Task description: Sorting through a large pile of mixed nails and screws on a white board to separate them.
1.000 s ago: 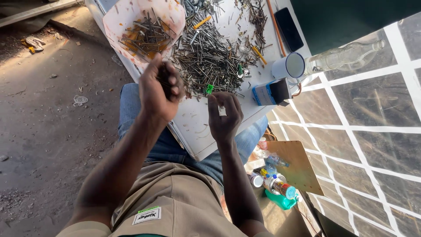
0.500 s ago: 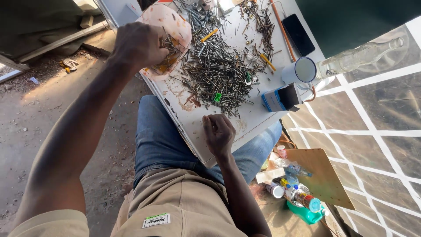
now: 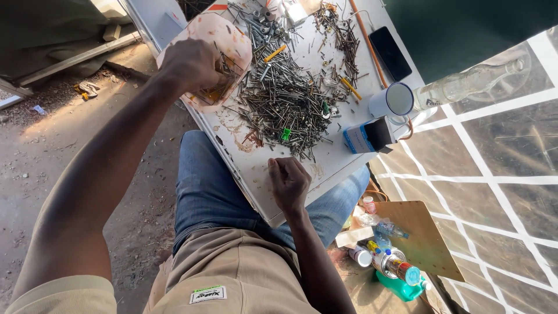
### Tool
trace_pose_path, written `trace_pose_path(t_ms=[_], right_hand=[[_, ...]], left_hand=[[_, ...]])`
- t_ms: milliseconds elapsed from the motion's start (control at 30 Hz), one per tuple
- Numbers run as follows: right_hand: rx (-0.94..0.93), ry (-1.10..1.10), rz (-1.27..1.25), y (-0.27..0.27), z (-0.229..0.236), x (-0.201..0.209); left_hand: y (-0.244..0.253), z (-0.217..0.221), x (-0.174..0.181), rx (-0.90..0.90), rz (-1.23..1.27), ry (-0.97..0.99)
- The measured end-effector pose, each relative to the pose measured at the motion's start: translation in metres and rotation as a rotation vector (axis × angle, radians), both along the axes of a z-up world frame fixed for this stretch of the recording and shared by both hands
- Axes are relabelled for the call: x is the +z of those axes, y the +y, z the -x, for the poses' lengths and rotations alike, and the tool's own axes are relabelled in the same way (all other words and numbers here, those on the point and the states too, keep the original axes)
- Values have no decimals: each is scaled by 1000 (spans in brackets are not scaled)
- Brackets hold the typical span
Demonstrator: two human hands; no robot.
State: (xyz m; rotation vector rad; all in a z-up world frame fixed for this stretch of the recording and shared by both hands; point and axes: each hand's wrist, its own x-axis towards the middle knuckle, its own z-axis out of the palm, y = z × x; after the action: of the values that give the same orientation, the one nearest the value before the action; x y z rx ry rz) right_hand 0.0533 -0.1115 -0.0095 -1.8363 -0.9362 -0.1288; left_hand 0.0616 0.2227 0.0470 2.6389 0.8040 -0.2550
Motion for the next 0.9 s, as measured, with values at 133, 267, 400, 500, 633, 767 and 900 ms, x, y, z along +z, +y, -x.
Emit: trace_pose_path(t_ms=[133, 267, 400, 500, 633, 767, 900], right_hand=[[-9, 5, -1, 1, 2, 1], [-19, -3, -2, 3, 2, 1], [-16, 84, -3, 11, 4, 5], [97, 195, -93, 28, 1, 19], [167, 485, -282, 51, -13, 37], [110, 644, -456, 66, -22, 45], [14, 652, -449, 62, -20, 34]], left_hand=[[6, 19, 7, 63, 231, -437], [0, 25, 12, 236, 881, -892], [-27, 35, 21, 509, 1368, -906], [-54, 32, 22, 489, 1514, -932], [-108, 31, 25, 442, 1543, -886], [-151, 35, 5, 436, 1518, -944], [-175, 42, -10, 575, 1670, -951]])
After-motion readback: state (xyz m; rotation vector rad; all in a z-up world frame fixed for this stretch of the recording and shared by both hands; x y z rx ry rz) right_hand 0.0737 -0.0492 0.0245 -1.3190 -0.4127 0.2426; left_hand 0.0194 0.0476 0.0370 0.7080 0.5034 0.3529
